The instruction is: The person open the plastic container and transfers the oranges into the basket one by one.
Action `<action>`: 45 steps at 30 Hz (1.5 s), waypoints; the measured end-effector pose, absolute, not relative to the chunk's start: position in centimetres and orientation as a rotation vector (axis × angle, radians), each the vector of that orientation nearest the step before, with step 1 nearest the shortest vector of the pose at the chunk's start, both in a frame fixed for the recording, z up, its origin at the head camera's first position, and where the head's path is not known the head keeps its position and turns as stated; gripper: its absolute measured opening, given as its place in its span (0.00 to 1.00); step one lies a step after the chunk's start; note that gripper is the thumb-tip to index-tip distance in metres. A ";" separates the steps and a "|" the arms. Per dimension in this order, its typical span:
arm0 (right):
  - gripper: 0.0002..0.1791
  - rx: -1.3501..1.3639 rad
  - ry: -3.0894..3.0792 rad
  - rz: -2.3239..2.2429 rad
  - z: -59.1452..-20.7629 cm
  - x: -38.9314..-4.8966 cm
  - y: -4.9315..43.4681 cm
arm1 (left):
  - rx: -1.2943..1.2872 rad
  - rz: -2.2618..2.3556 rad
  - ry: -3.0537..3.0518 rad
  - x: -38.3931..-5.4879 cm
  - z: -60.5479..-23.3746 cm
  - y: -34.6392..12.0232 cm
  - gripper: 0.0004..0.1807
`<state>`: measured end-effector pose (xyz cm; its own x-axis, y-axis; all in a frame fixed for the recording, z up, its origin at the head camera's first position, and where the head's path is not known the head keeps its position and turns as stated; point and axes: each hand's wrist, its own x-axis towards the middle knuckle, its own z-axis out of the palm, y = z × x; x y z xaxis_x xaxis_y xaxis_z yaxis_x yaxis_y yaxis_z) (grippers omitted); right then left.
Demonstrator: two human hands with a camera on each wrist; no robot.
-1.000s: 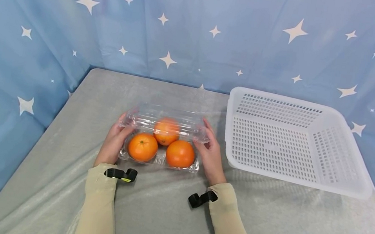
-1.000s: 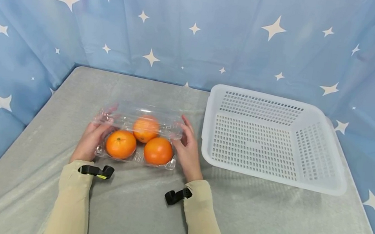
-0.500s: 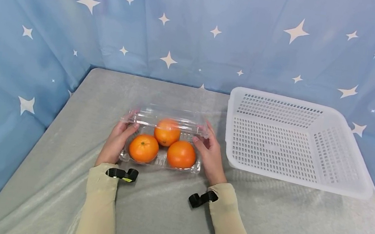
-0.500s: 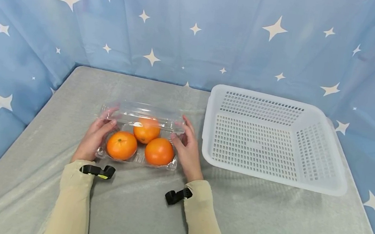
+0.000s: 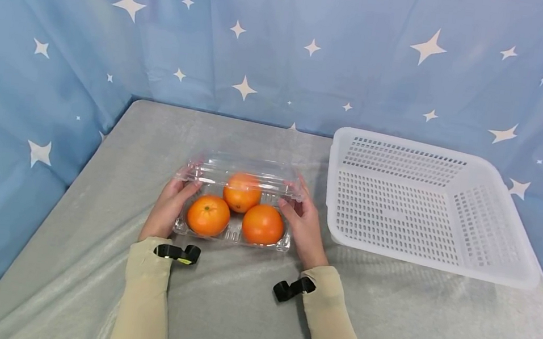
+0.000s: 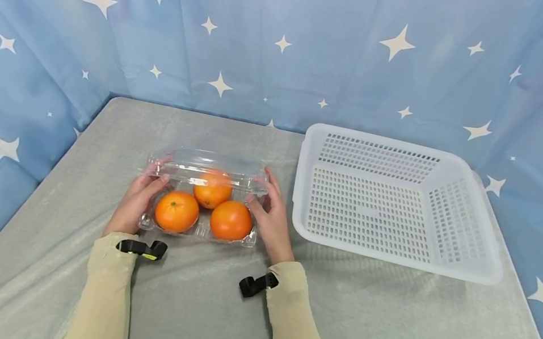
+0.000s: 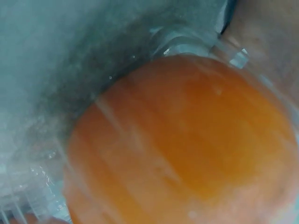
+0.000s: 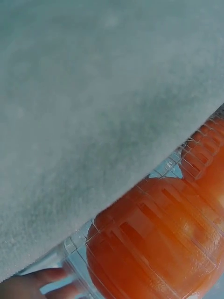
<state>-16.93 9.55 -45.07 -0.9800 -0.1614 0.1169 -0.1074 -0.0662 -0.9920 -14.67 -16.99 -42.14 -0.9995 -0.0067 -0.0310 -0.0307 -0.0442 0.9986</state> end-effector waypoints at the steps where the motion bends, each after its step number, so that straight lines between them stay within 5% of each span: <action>1: 0.21 -0.302 2.123 -2.242 -45.2 -17.0 9.5 | -0.052 2.250 2.164 -14.7 -42.2 -17.0 0.26; 22: 0.22 -0.350 2.176 -2.179 -43.4 -16.0 9.2 | -0.086 2.182 2.225 -14.6 -42.3 -17.0 0.27; 29: 0.32 -0.301 2.179 -2.218 -44.2 -16.6 9.4 | -0.093 2.171 2.237 -14.7 -42.1 -17.0 0.27; 45: 0.30 -0.295 2.190 -2.221 -44.3 -16.7 9.5 | -0.036 2.165 2.223 -15.1 -42.8 -17.4 0.30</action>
